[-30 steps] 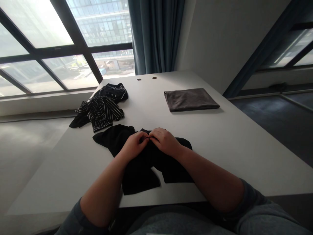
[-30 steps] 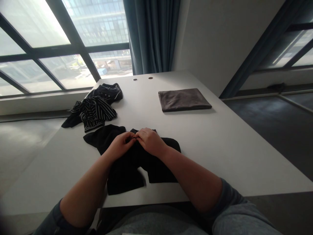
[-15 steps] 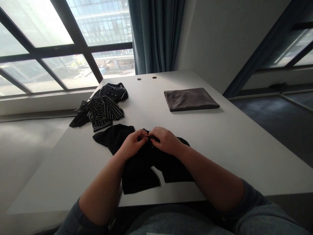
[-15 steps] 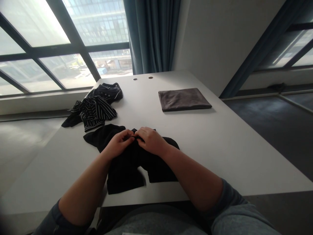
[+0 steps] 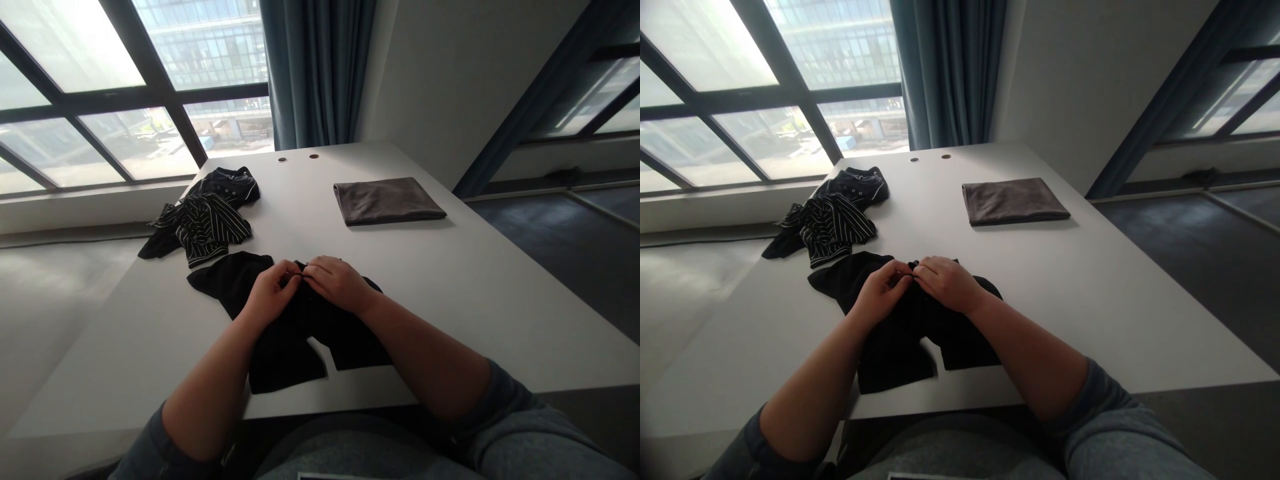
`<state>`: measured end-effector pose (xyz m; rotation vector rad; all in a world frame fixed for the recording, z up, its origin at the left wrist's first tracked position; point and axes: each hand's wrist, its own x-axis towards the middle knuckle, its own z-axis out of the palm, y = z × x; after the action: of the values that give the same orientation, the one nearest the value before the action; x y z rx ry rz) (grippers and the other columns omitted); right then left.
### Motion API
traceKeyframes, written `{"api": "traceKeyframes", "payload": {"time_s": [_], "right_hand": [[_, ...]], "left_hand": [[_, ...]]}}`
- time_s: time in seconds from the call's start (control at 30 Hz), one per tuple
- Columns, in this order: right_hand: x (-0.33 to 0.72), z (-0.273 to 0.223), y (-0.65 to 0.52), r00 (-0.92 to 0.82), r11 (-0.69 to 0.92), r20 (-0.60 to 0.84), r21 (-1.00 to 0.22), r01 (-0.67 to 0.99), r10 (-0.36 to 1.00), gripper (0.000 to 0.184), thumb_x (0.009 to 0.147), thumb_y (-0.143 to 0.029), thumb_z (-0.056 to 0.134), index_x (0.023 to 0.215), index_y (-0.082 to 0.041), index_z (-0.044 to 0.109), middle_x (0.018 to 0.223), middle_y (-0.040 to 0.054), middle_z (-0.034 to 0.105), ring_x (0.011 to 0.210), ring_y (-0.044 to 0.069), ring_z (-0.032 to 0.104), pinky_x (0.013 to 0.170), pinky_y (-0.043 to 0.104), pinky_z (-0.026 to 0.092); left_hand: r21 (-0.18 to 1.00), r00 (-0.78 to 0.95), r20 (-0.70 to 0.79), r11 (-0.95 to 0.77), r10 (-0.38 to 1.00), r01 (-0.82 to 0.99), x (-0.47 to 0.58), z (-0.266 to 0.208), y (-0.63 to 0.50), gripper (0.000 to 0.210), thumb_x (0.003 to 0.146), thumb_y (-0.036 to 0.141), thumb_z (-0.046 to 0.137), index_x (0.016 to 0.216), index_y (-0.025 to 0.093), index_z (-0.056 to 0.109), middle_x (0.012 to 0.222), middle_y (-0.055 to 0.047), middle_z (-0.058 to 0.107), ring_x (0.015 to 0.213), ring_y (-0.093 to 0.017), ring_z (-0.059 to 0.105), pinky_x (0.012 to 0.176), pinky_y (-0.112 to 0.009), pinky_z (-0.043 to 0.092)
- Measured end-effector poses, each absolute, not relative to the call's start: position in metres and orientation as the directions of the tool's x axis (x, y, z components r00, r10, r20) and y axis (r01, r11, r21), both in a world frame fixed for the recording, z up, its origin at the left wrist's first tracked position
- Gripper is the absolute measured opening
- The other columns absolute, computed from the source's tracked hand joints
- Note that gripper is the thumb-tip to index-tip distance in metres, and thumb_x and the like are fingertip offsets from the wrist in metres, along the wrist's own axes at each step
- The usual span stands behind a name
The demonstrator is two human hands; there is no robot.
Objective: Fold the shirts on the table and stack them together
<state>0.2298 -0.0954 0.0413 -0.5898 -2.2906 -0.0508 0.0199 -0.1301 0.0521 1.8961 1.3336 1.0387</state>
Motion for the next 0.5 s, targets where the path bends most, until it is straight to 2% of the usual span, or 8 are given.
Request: {"api": "traceKeyframes", "payload": {"time_s": [0.1, 0.2, 0.27, 0.33, 0.4, 0.5], "right_hand": [[0.229, 0.040, -0.096, -0.590, 0.883, 0.682, -0.186, 0.431, 0.432, 0.017, 0.109, -0.024, 0.050, 0.104, -0.021, 0.065, 0.097, 0.0081, 0.069, 0.091, 0.023, 0.064, 0.084, 0.037, 0.054], [0.231, 0.041, -0.096, -0.535, 0.853, 0.679, -0.289, 0.436, 0.503, 0.013, 0.106, -0.023, 0.051, 0.101, -0.022, 0.062, 0.094, 0.0069, 0.068, 0.087, 0.022, 0.063, 0.081, 0.035, 0.052], [0.235, 0.043, -0.095, -0.471, 0.810, 0.670, -0.385, 0.441, 0.575, 0.011, 0.104, -0.021, 0.051, 0.101, -0.023, 0.061, 0.094, 0.0064, 0.067, 0.086, 0.022, 0.063, 0.081, 0.035, 0.052], [0.242, 0.046, -0.093, -0.388, 0.756, 0.659, -0.476, 0.450, 0.645, 0.009, 0.102, -0.021, 0.051, 0.102, -0.024, 0.059, 0.094, 0.0061, 0.067, 0.087, 0.022, 0.063, 0.082, 0.036, 0.052], [0.251, 0.050, -0.090, -0.305, 0.704, 0.650, -0.539, 0.462, 0.697, 0.008, 0.102, -0.023, 0.051, 0.103, -0.025, 0.059, 0.095, 0.0059, 0.068, 0.088, 0.023, 0.064, 0.083, 0.036, 0.052], [0.267, 0.054, -0.084, -0.244, 0.648, 0.617, -0.599, 0.470, 0.748, 0.005, 0.101, -0.026, 0.054, 0.103, -0.025, 0.059, 0.095, 0.0046, 0.070, 0.088, 0.023, 0.065, 0.082, 0.035, 0.051]], "left_hand": [[0.781, 0.214, 0.268, -0.341, 0.940, 0.522, 0.021, 0.053, -0.131, 0.015, 0.096, 0.032, 0.060, 0.102, 0.023, 0.070, 0.088, -0.001, 0.074, 0.080, -0.017, 0.067, 0.068, -0.027, 0.048], [0.710, 0.256, 0.262, -0.366, 0.930, 0.601, 0.020, 0.052, -0.130, 0.025, 0.092, 0.031, 0.066, 0.117, 0.024, 0.069, 0.098, -0.002, 0.075, 0.086, -0.020, 0.069, 0.076, -0.031, 0.051], [0.621, 0.317, 0.226, -0.387, 0.921, 0.682, 0.018, 0.049, -0.127, 0.039, 0.087, 0.029, 0.073, 0.125, 0.025, 0.066, 0.108, -0.004, 0.075, 0.099, -0.025, 0.070, 0.088, -0.038, 0.052], [0.493, 0.382, 0.158, -0.407, 0.911, 0.769, 0.015, 0.045, -0.125, 0.045, 0.085, 0.029, 0.077, 0.127, 0.027, 0.065, 0.120, -0.007, 0.074, 0.116, -0.031, 0.066, 0.101, -0.046, 0.048], [0.378, 0.394, 0.086, -0.396, 0.915, 0.837, 0.011, 0.040, -0.123, 0.046, 0.087, 0.033, 0.077, 0.132, 0.029, 0.065, 0.131, -0.009, 0.070, 0.127, -0.036, 0.061, 0.105, -0.052, 0.045], [0.296, 0.331, 0.065, -0.335, 0.941, 0.894, 0.003, 0.036, -0.120, 0.052, 0.090, 0.034, 0.074, 0.141, 0.031, 0.064, 0.145, -0.012, 0.061, 0.133, -0.039, 0.056, 0.106, -0.054, 0.045]]}}
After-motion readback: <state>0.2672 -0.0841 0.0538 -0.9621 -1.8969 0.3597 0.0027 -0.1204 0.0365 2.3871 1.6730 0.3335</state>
